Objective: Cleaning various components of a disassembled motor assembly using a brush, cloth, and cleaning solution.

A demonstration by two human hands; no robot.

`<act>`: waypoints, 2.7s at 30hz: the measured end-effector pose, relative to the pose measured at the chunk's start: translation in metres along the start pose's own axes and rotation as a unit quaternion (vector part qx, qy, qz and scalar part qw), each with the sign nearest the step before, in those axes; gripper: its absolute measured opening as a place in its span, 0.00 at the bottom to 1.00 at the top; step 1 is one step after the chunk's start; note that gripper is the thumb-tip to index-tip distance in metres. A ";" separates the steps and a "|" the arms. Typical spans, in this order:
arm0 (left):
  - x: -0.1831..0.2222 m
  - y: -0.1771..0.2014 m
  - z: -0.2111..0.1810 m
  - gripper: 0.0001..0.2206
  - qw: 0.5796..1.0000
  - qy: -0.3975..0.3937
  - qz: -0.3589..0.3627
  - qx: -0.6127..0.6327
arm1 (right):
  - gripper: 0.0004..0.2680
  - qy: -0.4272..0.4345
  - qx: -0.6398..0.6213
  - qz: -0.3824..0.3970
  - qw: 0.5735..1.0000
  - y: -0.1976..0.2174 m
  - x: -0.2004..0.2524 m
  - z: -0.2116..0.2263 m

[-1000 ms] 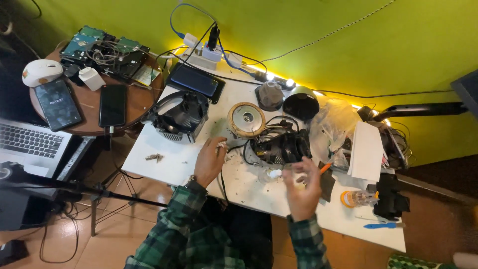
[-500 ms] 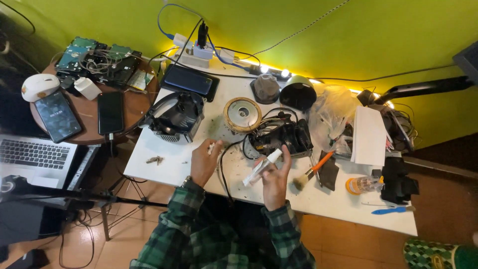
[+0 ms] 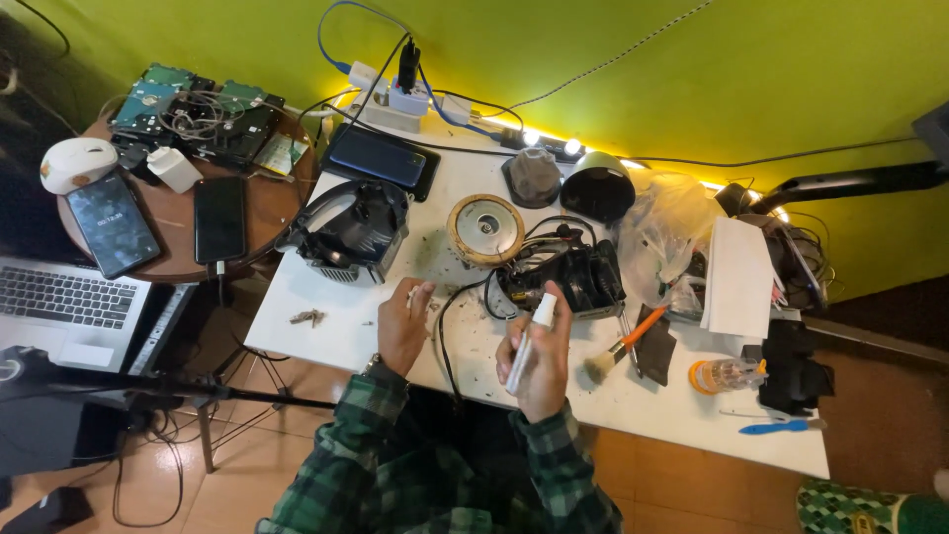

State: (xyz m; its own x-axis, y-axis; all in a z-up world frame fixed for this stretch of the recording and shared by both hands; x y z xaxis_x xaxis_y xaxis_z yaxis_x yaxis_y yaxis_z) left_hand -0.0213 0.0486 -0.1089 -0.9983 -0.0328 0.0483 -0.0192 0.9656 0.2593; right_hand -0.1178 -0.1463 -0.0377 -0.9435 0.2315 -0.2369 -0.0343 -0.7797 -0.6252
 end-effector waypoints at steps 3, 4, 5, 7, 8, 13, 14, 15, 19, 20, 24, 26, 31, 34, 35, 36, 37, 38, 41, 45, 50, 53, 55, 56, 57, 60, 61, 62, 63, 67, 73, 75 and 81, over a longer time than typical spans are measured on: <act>0.004 0.004 -0.012 0.20 0.999 -0.026 -0.023 -0.012 | 0.27 0.029 0.246 -0.098 0.964 -0.015 -0.008 -0.009; 0.005 0.003 -0.011 0.20 0.999 -0.026 -0.023 -0.011 | 0.27 0.029 0.246 -0.098 0.964 -0.006 -0.010 -0.027; 0.005 0.004 -0.011 0.21 0.999 -0.030 -0.030 0.006 | 0.26 0.084 0.394 -0.158 0.901 0.003 -0.011 -0.041; 0.005 0.004 -0.010 0.22 0.998 -0.035 -0.038 0.022 | 0.25 0.137 0.529 -0.212 0.811 0.019 -0.017 -0.069; 0.005 0.004 -0.009 0.22 0.998 -0.039 -0.038 0.026 | 0.24 0.184 0.545 -0.205 0.792 0.027 -0.021 -0.081; 0.000 0.002 -0.001 0.23 0.998 -0.042 -0.031 0.022 | 0.23 0.269 0.571 -0.199 0.749 0.026 -0.027 -0.099; -0.002 0.001 0.002 0.24 0.999 -0.041 -0.023 0.016 | 0.23 0.277 0.583 -0.199 0.737 0.027 -0.027 -0.103; -0.002 -0.001 0.006 0.26 0.999 -0.039 -0.012 0.010 | 0.24 0.284 0.597 -0.201 0.723 0.030 -0.025 -0.105; 0.002 0.003 -0.001 0.27 0.999 -0.036 -0.008 0.014 | 0.23 0.282 0.598 -0.188 0.726 0.019 -0.022 -0.095; 0.003 0.003 0.000 0.27 0.999 -0.035 -0.007 0.016 | 0.22 0.274 0.601 -0.187 0.727 0.019 -0.021 -0.095; 0.003 0.001 0.006 0.28 0.999 -0.037 -0.003 0.007 | 0.20 0.254 0.607 -0.198 0.726 0.023 -0.022 -0.095; 0.002 0.001 0.002 0.28 0.999 -0.040 -0.006 0.004 | 0.19 0.255 0.603 -0.202 0.729 0.029 -0.025 -0.100; 0.006 0.003 -0.004 0.27 0.999 -0.037 -0.004 -0.005 | 0.19 0.273 0.592 -0.219 0.726 0.034 -0.022 -0.104; 0.005 0.003 -0.004 0.27 0.999 -0.041 -0.007 -0.008 | 0.21 0.283 0.586 -0.212 0.729 0.025 -0.023 -0.096; 0.005 0.004 -0.005 0.27 0.999 -0.039 -0.007 -0.010 | 0.21 0.283 0.585 -0.209 0.731 0.019 -0.024 -0.092; 0.005 0.004 -0.006 0.27 0.999 -0.037 -0.007 -0.012 | 0.21 0.283 0.584 -0.206 0.732 0.013 -0.025 -0.087; 0.005 0.004 -0.006 0.27 0.999 -0.036 -0.007 -0.012 | 0.21 0.282 0.584 -0.206 0.732 0.014 -0.025 -0.088; 0.005 0.004 -0.006 0.27 0.999 -0.035 -0.007 -0.011 | 0.20 0.279 0.586 -0.208 0.732 0.015 -0.025 -0.089; 0.003 0.002 0.000 0.27 0.999 -0.035 -0.006 -0.010 | 0.19 0.273 0.586 -0.213 0.733 0.022 -0.024 -0.094; 0.002 0.001 0.006 0.27 0.999 -0.039 -0.004 -0.004 | 0.18 0.258 0.592 -0.218 0.732 0.023 -0.022 -0.095; 0.002 0.001 0.005 0.28 0.999 -0.045 -0.004 -0.006 | 0.20 0.256 0.600 -0.206 0.730 -0.001 -0.025 -0.083; 0.001 0.002 0.004 0.28 0.999 -0.050 -0.005 -0.008 | 0.19 0.241 0.605 -0.198 0.733 0.006 -0.024 -0.089; 0.002 0.002 0.003 0.28 0.999 -0.051 -0.005 -0.009 | 0.19 0.232 0.607 -0.195 0.735 0.016 -0.023 -0.095; 0.002 0.002 0.002 0.27 0.999 -0.050 -0.006 -0.010 | 0.18 0.232 0.607 -0.199 0.733 0.021 -0.023 -0.098; 0.002 0.003 0.001 0.27 0.999 -0.050 -0.008 -0.011 | 0.18 0.232 0.608 -0.203 0.732 0.027 -0.022 -0.100; 0.002 0.002 0.002 0.27 0.999 -0.050 -0.006 0.009 | 0.19 0.235 0.613 -0.199 0.728 0.026 -0.022 -0.103; 0.003 0.003 -0.002 0.27 0.999 -0.051 -0.006 0.009 | 0.19 0.236 0.612 -0.199 0.728 0.018 -0.024 -0.101; 0.003 0.004 -0.005 0.28 0.999 -0.052 -0.006 -0.001 | 0.19 0.245 0.619 -0.189 0.722 0.010 -0.026 -0.099; 0.005 0.005 -0.008 0.28 0.999 -0.052 -0.007 -0.011 | 0.20 0.253 0.626 -0.178 0.716 0.002 -0.026 -0.096; 0.006 0.008 -0.013 0.27 0.998 -0.056 -0.006 -0.019 | 0.19 0.265 0.636 -0.120 0.715 -0.017 -0.037 -0.090; 0.008 0.010 -0.017 0.28 0.998 -0.068 -0.015 0.000 | 0.17 0.287 0.655 -0.119 0.688 -0.012 -0.050 -0.106; 0.006 0.010 -0.016 0.28 0.997 -0.076 -0.014 -0.015 | 0.16 0.276 0.650 -0.126 0.697 -0.009 -0.051 -0.109; 0.006 0.012 -0.019 0.28 0.996 -0.084 -0.019 0.004 | 0.19 0.327 0.656 -0.119 0.670 -0.027 -0.055 -0.109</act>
State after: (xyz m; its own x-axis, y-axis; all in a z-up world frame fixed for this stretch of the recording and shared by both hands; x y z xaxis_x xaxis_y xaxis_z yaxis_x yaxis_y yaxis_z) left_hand -0.0269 0.0549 -0.0867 -0.9921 -0.0257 -0.1229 -0.0561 0.9665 0.2506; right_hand -0.0288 -0.0751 -0.0888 -0.5291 0.3114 -0.7893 -0.8225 -0.4168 0.3869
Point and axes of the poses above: each hand's wrist, its own x-axis away from the middle knuckle, its own y-axis out of the back of the hand, z = x × y, the point moved 3 cm from there along -x, towards the middle knuckle, and after that the axes turned 3 degrees about y, right-handed, at the moved point
